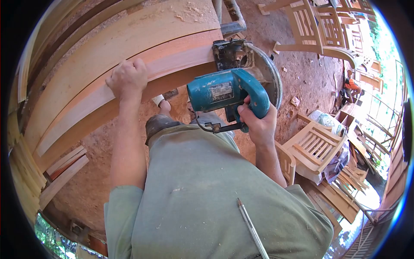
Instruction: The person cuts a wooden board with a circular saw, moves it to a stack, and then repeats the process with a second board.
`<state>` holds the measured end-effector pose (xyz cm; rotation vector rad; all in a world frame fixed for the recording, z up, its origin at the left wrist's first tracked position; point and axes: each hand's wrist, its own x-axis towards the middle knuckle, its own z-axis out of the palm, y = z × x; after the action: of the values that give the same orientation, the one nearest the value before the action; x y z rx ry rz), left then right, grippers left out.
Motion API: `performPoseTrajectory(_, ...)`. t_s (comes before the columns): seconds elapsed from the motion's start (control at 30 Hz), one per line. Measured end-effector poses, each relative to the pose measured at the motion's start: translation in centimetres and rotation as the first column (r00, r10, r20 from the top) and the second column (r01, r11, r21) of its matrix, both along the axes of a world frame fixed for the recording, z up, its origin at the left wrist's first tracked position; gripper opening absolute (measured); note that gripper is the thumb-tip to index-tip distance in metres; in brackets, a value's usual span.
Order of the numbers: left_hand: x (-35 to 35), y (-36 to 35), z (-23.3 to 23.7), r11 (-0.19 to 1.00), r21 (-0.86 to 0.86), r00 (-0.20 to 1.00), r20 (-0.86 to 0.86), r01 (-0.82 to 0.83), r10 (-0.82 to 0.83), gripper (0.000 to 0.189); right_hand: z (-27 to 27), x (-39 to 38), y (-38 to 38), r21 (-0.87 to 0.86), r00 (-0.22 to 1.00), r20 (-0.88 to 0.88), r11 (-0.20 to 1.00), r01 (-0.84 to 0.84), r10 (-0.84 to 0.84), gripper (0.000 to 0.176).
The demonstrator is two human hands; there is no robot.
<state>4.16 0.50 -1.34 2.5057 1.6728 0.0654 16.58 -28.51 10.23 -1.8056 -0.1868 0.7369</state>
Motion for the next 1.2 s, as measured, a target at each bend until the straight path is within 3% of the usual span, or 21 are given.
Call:
performPoseTrajectory(0.3, 2.3, -0.8, 1.1, 0.978, -0.207, 1.0, -0.007, -0.003, 0.002, 0.044, -0.4, 0.2, -0.2, -0.014, 1.0, 0.015, 1.0, -0.011, 0.011, 0.021)
performPoseTrajectory(0.4, 2.4, -1.4, 1.3, 0.988, -0.154, 1.0, -0.02, -0.015, 0.013, 0.043, -0.3, 0.1, -0.1, 0.0, 1.0, 0.001, 1.0, 0.005, -0.005, 0.024)
performPoseTrajectory(0.47, 2.1, -1.5, 1.4, 0.99, -0.115, 0.997, 0.022, 0.078, -0.076, 0.043, -0.5, 0.2, -0.1, 0.0, 1.0, -0.002, 1.0, 0.002, -0.002, 0.024)
performPoseTrajectory(1.2, 2.0, -1.7, 0.6, 0.997, -0.034, 0.997, 0.047, 0.067, -0.065, 0.037, -1.2, 0.4, -0.5, 0.043, 0.999, -0.011, 0.998, -0.046, 0.047, 0.022)
